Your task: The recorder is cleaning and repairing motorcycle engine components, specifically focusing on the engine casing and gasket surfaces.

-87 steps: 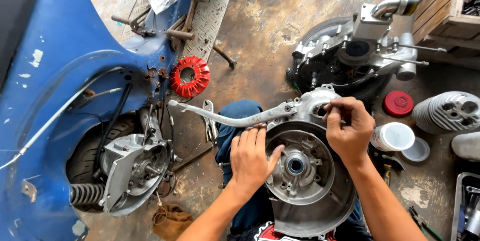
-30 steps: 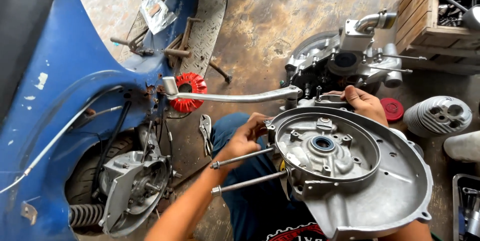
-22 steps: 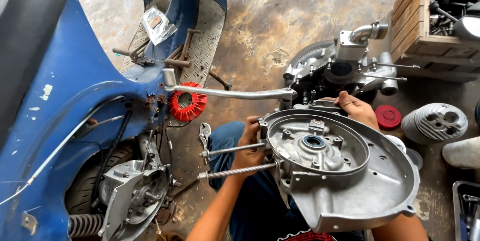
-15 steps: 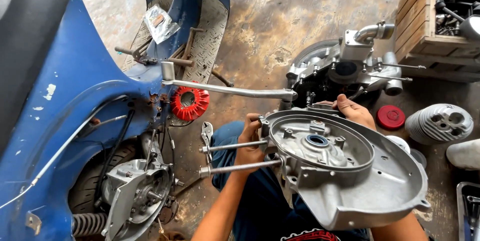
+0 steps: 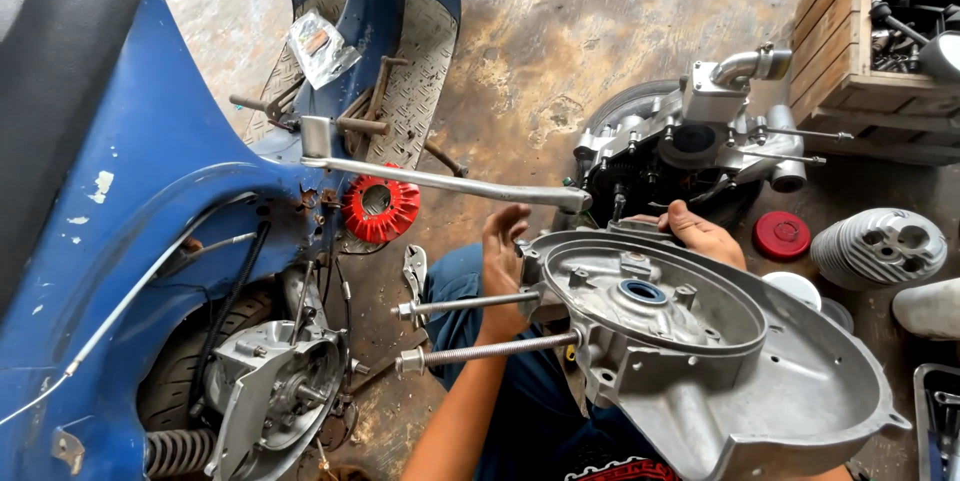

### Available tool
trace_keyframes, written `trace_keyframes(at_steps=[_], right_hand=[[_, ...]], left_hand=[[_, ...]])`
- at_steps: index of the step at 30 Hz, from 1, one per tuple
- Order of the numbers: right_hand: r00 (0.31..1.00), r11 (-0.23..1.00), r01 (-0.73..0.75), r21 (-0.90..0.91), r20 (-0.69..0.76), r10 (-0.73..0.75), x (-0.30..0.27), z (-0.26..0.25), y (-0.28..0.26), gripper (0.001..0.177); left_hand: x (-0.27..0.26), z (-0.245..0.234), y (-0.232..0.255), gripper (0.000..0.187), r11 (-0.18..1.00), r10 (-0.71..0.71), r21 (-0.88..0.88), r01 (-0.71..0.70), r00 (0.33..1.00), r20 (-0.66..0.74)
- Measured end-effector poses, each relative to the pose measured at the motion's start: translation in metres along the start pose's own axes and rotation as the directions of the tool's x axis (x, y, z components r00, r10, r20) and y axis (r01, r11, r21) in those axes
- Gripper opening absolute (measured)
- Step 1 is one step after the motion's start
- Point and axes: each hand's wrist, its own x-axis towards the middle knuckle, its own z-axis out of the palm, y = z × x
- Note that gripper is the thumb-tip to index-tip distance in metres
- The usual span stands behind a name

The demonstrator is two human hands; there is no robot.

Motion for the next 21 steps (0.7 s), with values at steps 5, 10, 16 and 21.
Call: trace_keyframes(at_steps=[5,10,16,21], right_hand=[[1.000,0.986,-0.004,-0.169,-0.008,0.002,0.035,-0.053,0.052,0.042],[0.993,0.892,-0.018,-0.451,-0.111,-0.036,-0.018,-0.015,0.031,0.049],[0.995,0.967,0.021,-0.253,-0.087,-0.044,-0.032,0.005,0.044,0.043],[0.996,0.967,-0.051,-0.251,-0.088,0.030,-0.004,-0.021,0.079,0.047]], left_hand=[[0.007,0.006,-0.031,0.045,0.971,-0.093,-0.221,0.093,0.996,0.013],[0.011,-0.020,-0.068,0.058,0.930,-0.176,-0.310,0.198,0.980,0.096],[0.040,-0.021,-0.012,0.092,0.848,-0.213,-0.393,0.355,0.908,0.361],[0.073,-0.046,-0.065,0.169,0.921,-0.075,-0.238,0.309,0.739,0.669]])
